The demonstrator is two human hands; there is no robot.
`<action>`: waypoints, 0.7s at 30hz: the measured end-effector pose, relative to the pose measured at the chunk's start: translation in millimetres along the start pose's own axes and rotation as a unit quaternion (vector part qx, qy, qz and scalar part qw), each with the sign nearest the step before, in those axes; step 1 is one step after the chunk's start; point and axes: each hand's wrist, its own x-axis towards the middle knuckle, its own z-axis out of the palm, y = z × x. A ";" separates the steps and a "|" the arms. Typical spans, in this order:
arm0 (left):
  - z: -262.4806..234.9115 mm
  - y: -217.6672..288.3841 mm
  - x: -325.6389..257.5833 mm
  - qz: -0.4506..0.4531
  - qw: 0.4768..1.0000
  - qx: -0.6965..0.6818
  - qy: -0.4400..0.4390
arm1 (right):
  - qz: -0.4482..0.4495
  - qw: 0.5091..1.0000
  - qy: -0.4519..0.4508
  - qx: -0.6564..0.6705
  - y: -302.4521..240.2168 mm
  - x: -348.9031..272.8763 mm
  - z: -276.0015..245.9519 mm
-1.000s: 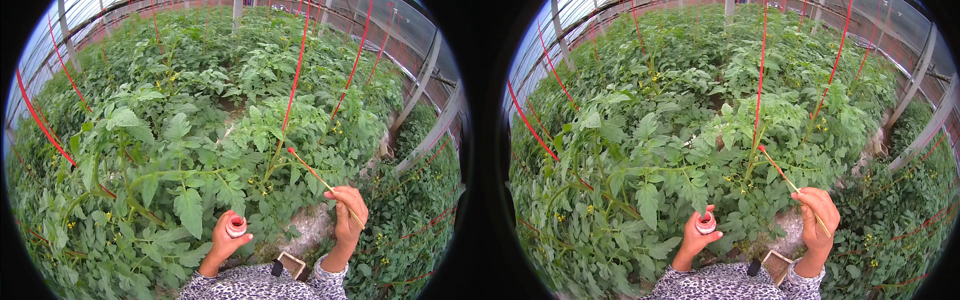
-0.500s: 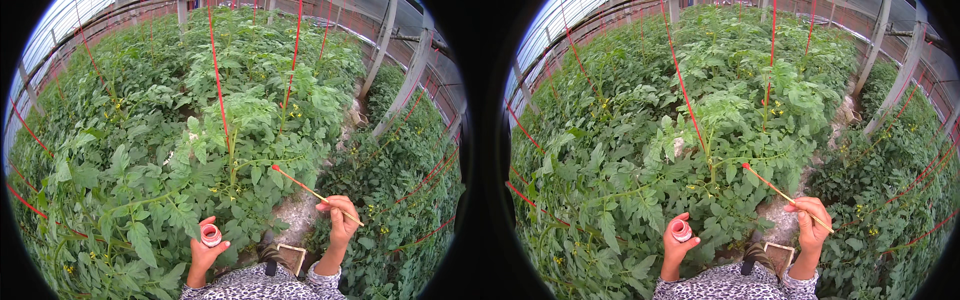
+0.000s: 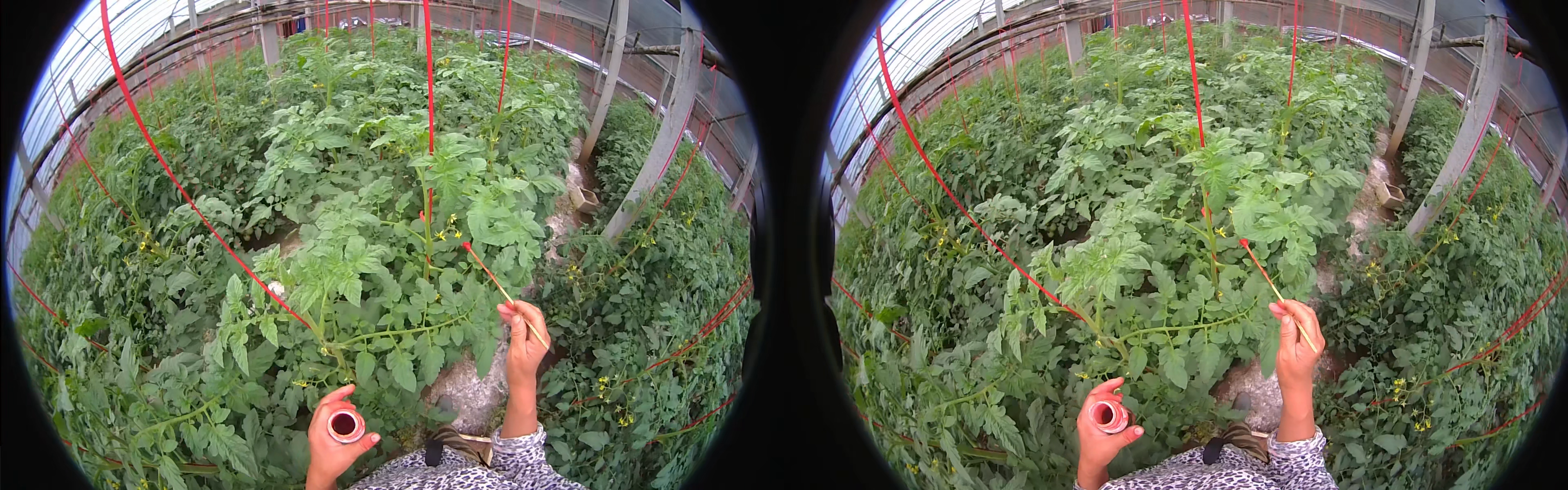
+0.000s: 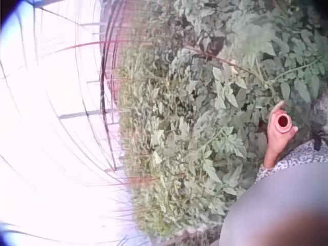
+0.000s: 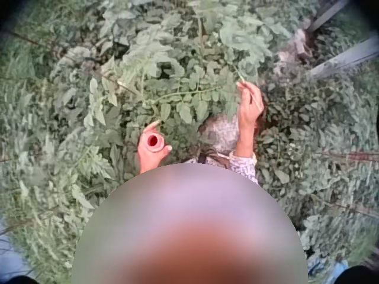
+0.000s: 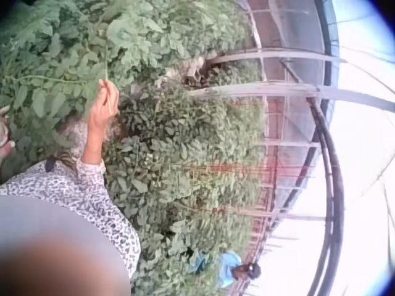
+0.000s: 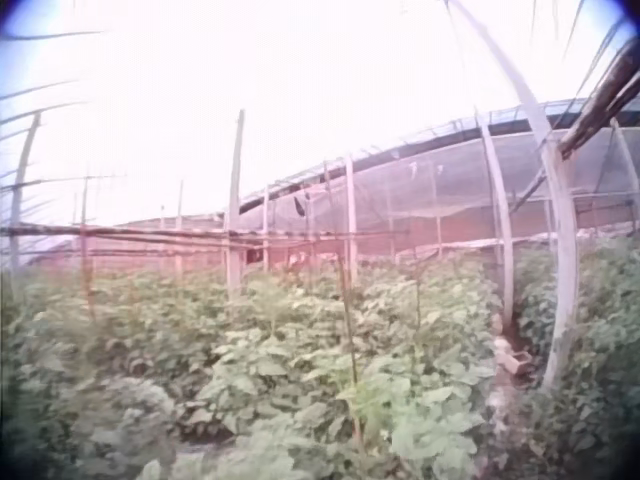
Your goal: The person walks through a greenhouse and uses a small brush to manually pollinate tomato flowers. They repeatedly dip the brush into a small container and gently touch the brush to the center of each flower while moving along the rows.
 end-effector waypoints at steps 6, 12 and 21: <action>27.7 0.6 33.6 0.013 0.998 0.001 -0.058 | 0.001 1.000 0.011 -0.014 31.7 22.3 1.2; 63.4 -5.3 61.1 -0.038 0.981 -0.057 -0.183 | 0.027 0.996 0.075 0.045 58.5 33.6 -15.9; 176.8 -23.9 115.7 -0.053 0.929 -0.111 -0.350 | 0.083 0.980 0.173 0.059 96.7 74.4 -93.9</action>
